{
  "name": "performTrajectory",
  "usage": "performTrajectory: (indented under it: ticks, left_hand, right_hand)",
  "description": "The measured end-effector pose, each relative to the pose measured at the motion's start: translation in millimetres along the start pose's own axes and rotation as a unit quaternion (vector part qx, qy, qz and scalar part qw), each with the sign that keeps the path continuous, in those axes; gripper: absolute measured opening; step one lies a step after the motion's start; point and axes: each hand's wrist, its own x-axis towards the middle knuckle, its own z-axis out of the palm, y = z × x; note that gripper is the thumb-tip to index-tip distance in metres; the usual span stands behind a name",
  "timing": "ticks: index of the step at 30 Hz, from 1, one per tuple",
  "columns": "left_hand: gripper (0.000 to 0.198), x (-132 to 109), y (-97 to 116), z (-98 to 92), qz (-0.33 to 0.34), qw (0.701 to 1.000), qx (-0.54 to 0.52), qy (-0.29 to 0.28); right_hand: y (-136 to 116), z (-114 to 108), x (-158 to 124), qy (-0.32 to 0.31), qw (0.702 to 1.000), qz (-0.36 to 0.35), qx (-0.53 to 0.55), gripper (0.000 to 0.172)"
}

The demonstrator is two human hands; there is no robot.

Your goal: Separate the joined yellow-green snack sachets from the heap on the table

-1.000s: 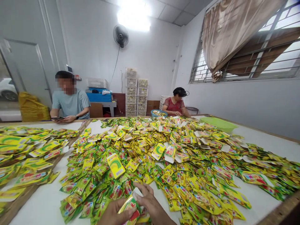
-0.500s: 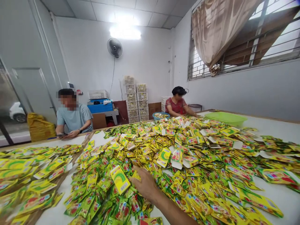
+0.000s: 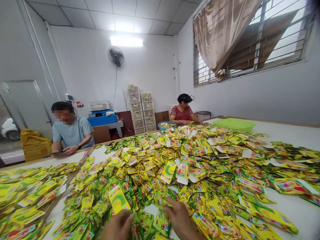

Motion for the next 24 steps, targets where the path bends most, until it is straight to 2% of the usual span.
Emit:
performTrajectory:
  ticks: [2,3,5,7,9,11,13,14,16,18,20,22,24]
  left_hand:
    - [0.026,17,24,14.4,0.025,0.997,0.067,-0.002]
    - [0.026,27,37,21.3,0.038,0.994,0.102,0.0]
    - [0.027,49,60,37.1,0.066,0.984,0.167,0.01]
    - [0.029,73,83,57.4,0.096,0.971,0.216,0.028]
    - [0.038,96,101,82.1,0.129,0.959,0.248,0.035]
    - [0.056,116,115,108.7,0.154,0.951,0.267,0.008]
    - [0.073,129,123,133.0,0.16,0.944,0.283,-0.053]
    - [0.075,133,125,143.0,0.158,0.94,0.289,-0.082]
    - [0.068,137,126,156.0,0.156,0.936,0.295,-0.116]
    - [0.055,134,126,158.6,0.155,0.938,0.289,-0.112]
    - [0.045,127,124,151.4,0.146,0.944,0.28,-0.098]
    - [0.037,117,120,137.0,0.134,0.95,0.272,-0.075]
    - [0.035,104,111,118.8,0.106,0.969,0.216,-0.051]
  right_hand:
    - [4,-13,5,0.054,0.996,0.051,0.044,0.033]
    - [5,-19,9,0.088,0.994,0.049,0.04,0.037]
    - [6,-30,17,0.167,0.986,-0.014,-0.003,0.038]
    - [9,-38,23,0.236,0.963,-0.117,-0.055,0.034]
    - [12,-42,26,0.272,0.938,-0.193,-0.094,0.029]
    - [15,-45,27,0.296,0.921,-0.223,-0.121,0.026]
    - [16,-46,28,0.318,0.909,-0.232,-0.135,0.026]
    - [15,-46,28,0.323,0.906,-0.236,-0.138,0.026]
    - [13,-46,28,0.322,0.904,-0.248,-0.134,0.026]
    - [11,-44,28,0.319,0.905,-0.255,-0.118,0.026]
    - [14,-41,29,0.316,0.916,-0.229,-0.092,0.029]
    - [23,-36,30,0.297,0.939,-0.16,-0.058,0.034]
    - [36,-30,33,0.239,0.967,-0.084,-0.019,0.037]
